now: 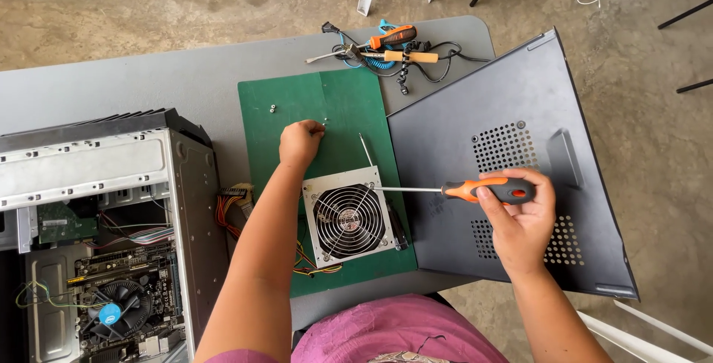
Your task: Removing screws from a power supply fan and handling a hard drive for installation.
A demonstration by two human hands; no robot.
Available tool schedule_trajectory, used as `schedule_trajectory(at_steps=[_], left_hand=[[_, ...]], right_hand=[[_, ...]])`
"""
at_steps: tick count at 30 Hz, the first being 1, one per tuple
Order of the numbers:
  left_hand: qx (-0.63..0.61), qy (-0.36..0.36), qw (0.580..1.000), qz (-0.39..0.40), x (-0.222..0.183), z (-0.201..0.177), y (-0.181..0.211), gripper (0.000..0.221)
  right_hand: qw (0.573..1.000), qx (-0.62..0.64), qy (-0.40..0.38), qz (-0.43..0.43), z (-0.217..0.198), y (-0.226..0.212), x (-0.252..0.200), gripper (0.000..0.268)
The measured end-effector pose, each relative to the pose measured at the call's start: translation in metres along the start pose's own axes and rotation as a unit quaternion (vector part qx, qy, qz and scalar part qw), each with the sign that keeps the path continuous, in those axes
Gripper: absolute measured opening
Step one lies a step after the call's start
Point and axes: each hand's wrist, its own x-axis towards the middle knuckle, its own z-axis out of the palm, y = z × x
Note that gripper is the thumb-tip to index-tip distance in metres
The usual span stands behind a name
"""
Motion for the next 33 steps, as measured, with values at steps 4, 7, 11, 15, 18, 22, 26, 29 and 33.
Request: schedule_trajectory(at_steps=[4, 7, 11, 15, 18, 22, 26, 29, 33], left_hand=[[-0.015, -0.021, 1.000, 0.010, -0.017, -0.033, 0.019, 0.020], [-0.051, -0.025, 0.998, -0.025, -0.037, -0.046, 0.026, 0.034], [0.124, -0.004, 0.992, 0.019, -0.094, -0.045, 0.051, 0.041], [0.198, 0.014, 0.979, 0.049, -0.120, -0.041, 0.062, 0.054], [0.208, 0.017, 0.977, 0.050, -0.117, -0.030, 0.053, 0.054], [0.204, 0.020, 0.977, 0.054, -0.119, -0.035, 0.053, 0.052], [0.180, 0.050, 0.979, 0.078, -0.120, -0.033, 0.052, 0.047], [0.167, 0.062, 0.981, 0.083, -0.119, -0.033, 0.050, 0.044], [0.151, 0.067, 0.983, 0.081, -0.118, -0.031, 0.046, 0.042]], right_hand=[[1.000, 0.004, -0.001, 0.010, -0.001, -0.004, -0.004, 0.033], [1.000, 0.010, 0.003, -0.006, 0.000, -0.008, -0.004, 0.034], [1.000, 0.012, 0.001, -0.021, 0.000, -0.004, -0.002, 0.035], [0.999, 0.021, -0.006, -0.028, 0.003, -0.002, -0.003, 0.035], [0.999, 0.019, -0.006, -0.041, 0.005, -0.004, -0.007, 0.032], [0.999, 0.011, -0.009, -0.049, 0.000, -0.005, -0.014, 0.033], [0.999, 0.003, -0.006, -0.054, -0.014, -0.004, -0.021, 0.032], [0.999, -0.007, -0.005, -0.050, -0.016, -0.010, -0.026, 0.030], [0.999, -0.009, -0.010, -0.031, -0.021, -0.010, -0.034, 0.027]])
